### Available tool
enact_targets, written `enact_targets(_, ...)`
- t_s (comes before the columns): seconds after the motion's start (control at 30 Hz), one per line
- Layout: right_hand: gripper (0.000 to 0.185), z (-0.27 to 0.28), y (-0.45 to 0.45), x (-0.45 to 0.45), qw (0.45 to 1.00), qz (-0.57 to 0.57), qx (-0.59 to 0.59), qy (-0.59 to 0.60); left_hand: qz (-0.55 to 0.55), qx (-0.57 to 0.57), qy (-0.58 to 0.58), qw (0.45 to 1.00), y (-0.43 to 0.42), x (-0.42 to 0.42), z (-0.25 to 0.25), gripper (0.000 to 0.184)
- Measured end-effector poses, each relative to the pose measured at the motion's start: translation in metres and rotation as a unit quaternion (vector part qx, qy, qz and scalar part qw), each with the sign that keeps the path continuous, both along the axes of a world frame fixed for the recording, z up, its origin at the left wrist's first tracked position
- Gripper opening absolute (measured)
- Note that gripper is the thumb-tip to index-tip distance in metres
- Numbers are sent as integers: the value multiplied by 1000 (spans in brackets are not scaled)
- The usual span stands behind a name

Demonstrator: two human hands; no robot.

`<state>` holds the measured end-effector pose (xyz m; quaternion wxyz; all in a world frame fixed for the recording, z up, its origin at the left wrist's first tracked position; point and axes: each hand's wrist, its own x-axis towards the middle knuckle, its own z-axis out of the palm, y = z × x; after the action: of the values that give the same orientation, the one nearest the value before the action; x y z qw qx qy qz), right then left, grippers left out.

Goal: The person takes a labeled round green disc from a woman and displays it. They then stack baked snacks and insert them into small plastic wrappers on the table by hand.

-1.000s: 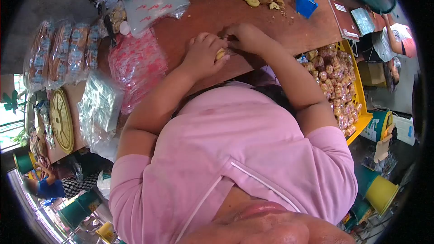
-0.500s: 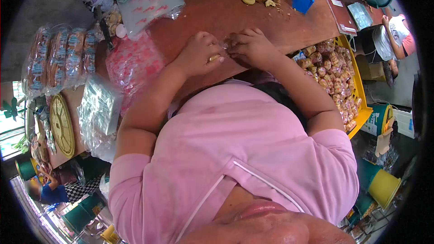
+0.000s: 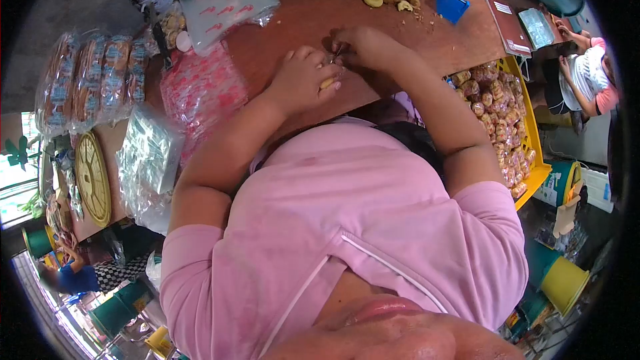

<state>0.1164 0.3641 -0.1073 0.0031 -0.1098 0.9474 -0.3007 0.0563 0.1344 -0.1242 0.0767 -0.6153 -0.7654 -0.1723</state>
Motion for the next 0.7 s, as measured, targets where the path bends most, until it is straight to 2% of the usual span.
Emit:
enact_targets(0.17,29,5,6,-3,994,37,34,100,-17,-14,21,1000,6,-3,9,30)
enact_targets(0.3,30,-1,10,-5,998,16,31,54,-24,17,25,999,16,-3,14,26)
enact_targets(0.4,32,-6,9,1,996,-5,23,82,11,-24,8,1000,30,-3,13,20)
enact_targets(0.5,38,-18,10,2,994,-36,48,94,32,-83,-67,994,44,-3,21,16)
enact_targets(0.6,39,-26,12,1,993,-52,48,94,19,-110,17,994,53,0,24,14)
enact_targets(0.7,32,-31,12,1,990,-57,31,124,9,-37,-34,999,57,0,14,12)
